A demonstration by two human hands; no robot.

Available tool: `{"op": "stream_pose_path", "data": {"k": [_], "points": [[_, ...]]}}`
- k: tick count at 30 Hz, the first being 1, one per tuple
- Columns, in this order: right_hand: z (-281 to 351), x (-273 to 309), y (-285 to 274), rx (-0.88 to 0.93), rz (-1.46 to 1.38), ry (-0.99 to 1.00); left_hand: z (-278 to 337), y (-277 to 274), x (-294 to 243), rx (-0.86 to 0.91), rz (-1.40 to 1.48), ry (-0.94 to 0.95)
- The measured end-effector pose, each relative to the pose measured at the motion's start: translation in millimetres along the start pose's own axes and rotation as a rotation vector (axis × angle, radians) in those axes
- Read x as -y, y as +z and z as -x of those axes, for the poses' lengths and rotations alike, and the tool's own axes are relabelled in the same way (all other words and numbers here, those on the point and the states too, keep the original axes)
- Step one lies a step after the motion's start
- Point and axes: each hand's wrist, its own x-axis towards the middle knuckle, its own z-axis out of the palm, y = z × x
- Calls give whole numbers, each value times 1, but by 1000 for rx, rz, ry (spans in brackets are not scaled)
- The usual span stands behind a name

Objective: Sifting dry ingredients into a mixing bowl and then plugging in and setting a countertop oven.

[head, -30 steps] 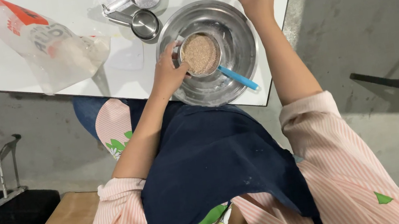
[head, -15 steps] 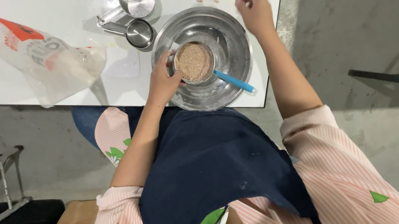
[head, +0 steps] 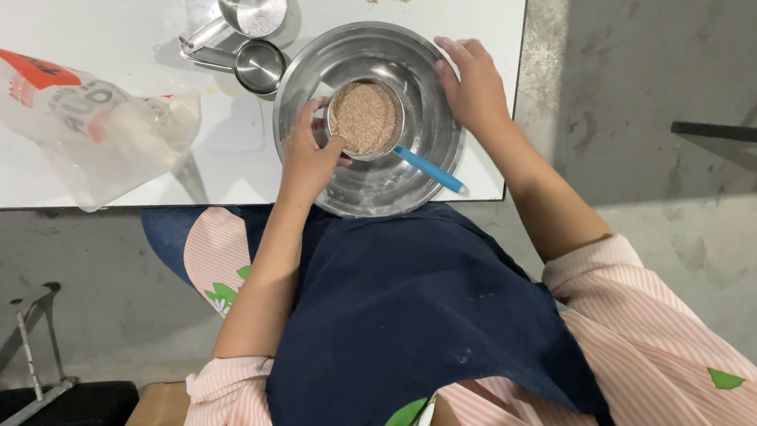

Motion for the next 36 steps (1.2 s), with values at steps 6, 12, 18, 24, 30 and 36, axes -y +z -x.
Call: {"op": "stream_pose_path", "data": {"k": [6,12,18,24,30,36], "points": [[23,45,-3,177,-358,179,0,0,3,-43,90,7],[36,90,-9,478,-598,429,-6,21,19,-85,381,49],[29,96,-3,351,-804,545,3,40,20,-2,363,122],[26,49,9,186,-795,495,-6,27,51,22,239,210],[27,52,12,178,-781,518,-7,26,41,20,273,233],[31,34,30,231,-823,585,-9,24,46,-68,165,248]]}}
